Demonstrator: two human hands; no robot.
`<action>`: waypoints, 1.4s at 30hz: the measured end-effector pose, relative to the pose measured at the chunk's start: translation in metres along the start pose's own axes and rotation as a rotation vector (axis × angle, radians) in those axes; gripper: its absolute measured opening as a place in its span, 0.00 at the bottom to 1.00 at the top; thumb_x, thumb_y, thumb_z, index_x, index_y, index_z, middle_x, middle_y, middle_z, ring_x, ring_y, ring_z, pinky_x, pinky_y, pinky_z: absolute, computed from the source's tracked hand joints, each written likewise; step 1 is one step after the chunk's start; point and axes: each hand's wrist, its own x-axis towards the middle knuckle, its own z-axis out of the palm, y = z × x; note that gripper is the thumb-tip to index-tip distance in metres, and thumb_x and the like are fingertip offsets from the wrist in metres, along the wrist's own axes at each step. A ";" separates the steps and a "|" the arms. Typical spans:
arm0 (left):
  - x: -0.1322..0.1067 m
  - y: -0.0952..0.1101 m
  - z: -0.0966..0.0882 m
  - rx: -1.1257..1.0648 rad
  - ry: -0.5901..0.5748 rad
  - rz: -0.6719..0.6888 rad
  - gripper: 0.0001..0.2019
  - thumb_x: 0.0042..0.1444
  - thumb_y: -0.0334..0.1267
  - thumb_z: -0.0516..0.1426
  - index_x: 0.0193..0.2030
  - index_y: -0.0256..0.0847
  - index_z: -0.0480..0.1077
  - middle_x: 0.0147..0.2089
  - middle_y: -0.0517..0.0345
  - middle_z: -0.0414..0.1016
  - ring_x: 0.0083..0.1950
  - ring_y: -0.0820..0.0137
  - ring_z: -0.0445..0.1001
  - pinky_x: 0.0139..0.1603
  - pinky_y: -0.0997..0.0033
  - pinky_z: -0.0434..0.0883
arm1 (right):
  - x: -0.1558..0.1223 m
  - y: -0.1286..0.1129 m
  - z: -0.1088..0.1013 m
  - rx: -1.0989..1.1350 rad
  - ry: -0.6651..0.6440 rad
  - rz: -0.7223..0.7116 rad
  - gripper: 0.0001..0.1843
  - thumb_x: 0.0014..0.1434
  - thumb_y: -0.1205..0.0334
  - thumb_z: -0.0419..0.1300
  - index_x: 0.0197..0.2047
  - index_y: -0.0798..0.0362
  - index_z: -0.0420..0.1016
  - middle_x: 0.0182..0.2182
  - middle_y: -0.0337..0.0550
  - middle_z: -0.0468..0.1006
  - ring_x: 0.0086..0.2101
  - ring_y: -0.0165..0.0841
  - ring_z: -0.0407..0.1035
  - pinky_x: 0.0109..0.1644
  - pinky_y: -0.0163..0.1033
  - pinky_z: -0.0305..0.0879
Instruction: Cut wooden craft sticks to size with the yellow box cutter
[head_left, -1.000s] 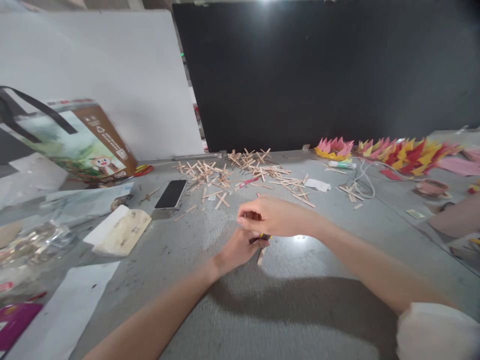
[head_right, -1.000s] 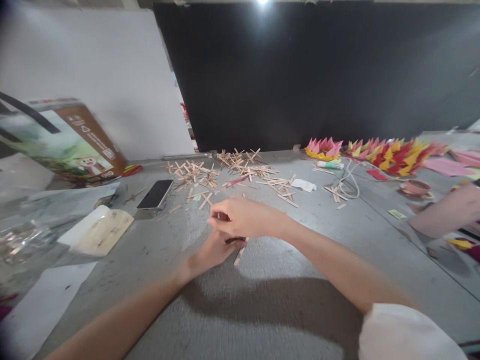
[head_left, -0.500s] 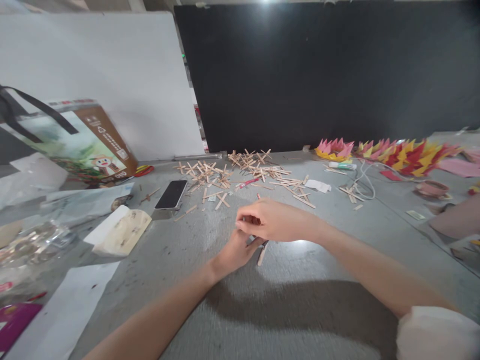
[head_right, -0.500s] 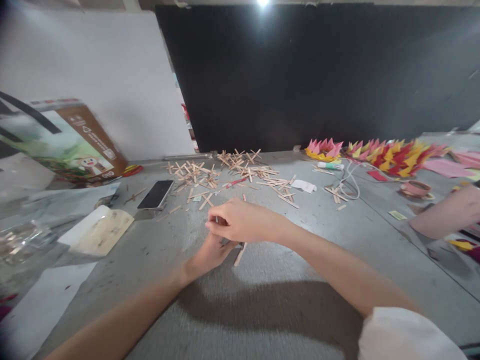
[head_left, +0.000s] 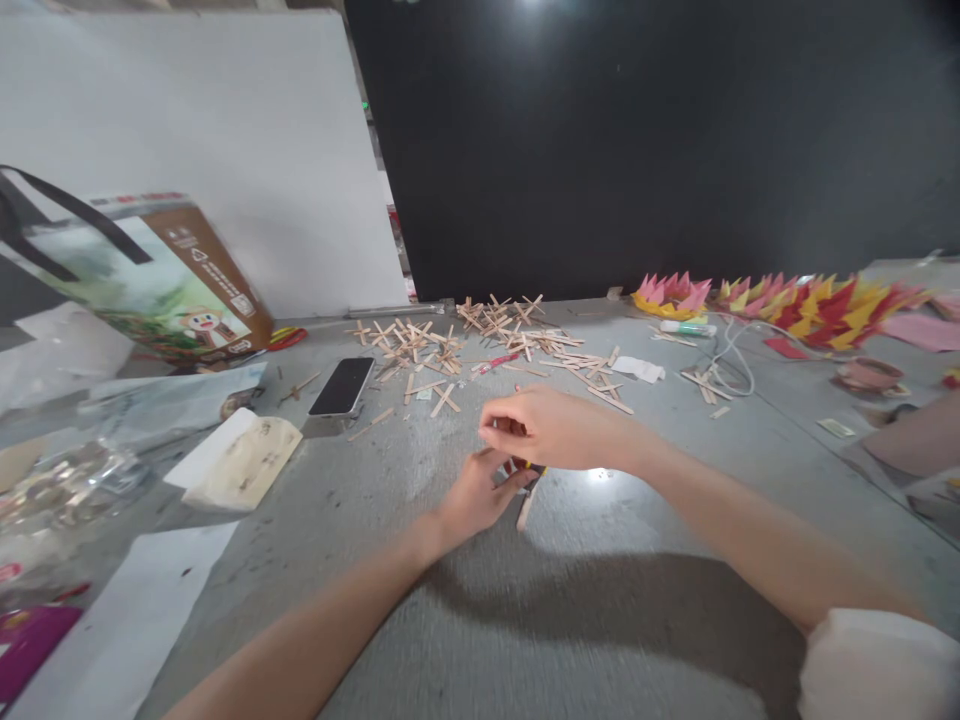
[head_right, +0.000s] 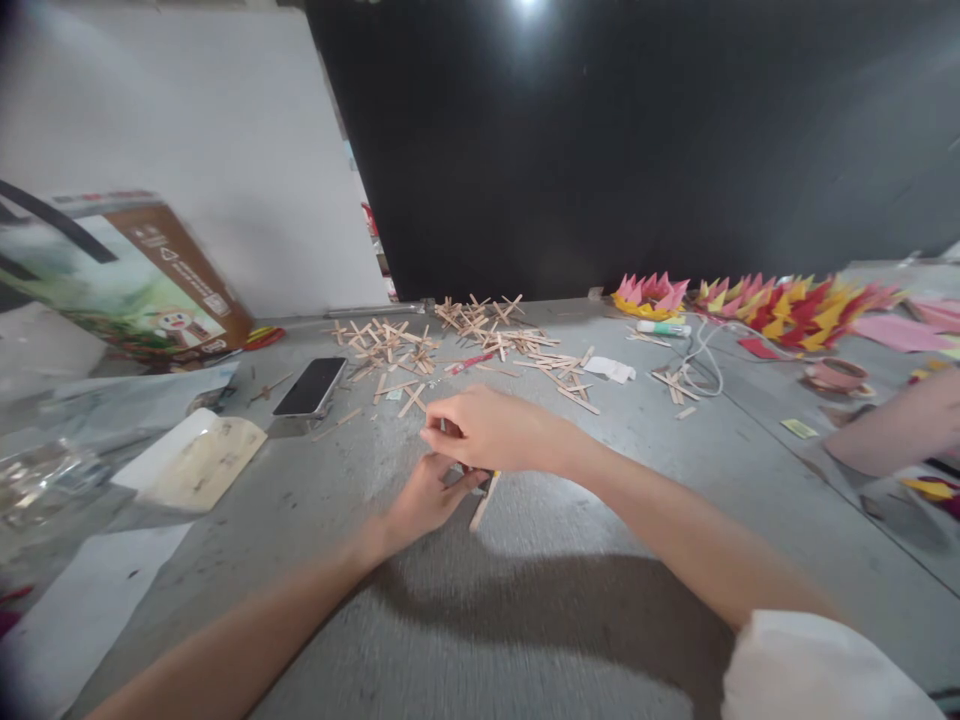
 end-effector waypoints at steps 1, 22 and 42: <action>0.000 0.000 0.000 -0.006 -0.006 -0.005 0.07 0.65 0.38 0.60 0.45 0.39 0.76 0.40 0.54 0.83 0.41 0.65 0.81 0.44 0.68 0.76 | 0.000 -0.001 0.000 -0.004 0.001 -0.002 0.14 0.71 0.55 0.53 0.36 0.50 0.74 0.23 0.35 0.75 0.25 0.29 0.64 0.32 0.36 0.53; 0.002 0.001 0.001 -0.069 0.010 0.024 0.09 0.63 0.39 0.60 0.48 0.41 0.76 0.51 0.49 0.83 0.57 0.59 0.79 0.58 0.59 0.76 | -0.003 -0.009 0.008 0.048 0.020 0.074 0.19 0.69 0.54 0.55 0.28 0.52 0.73 0.19 0.35 0.72 0.22 0.27 0.63 0.29 0.37 0.53; 0.003 -0.004 0.000 -0.017 -0.102 0.119 0.11 0.63 0.30 0.54 0.31 0.40 0.74 0.39 0.52 0.82 0.44 0.65 0.81 0.47 0.67 0.77 | -0.001 0.000 -0.001 0.166 -0.201 -0.171 0.19 0.70 0.57 0.59 0.26 0.52 0.69 0.20 0.34 0.77 0.23 0.26 0.71 0.33 0.34 0.61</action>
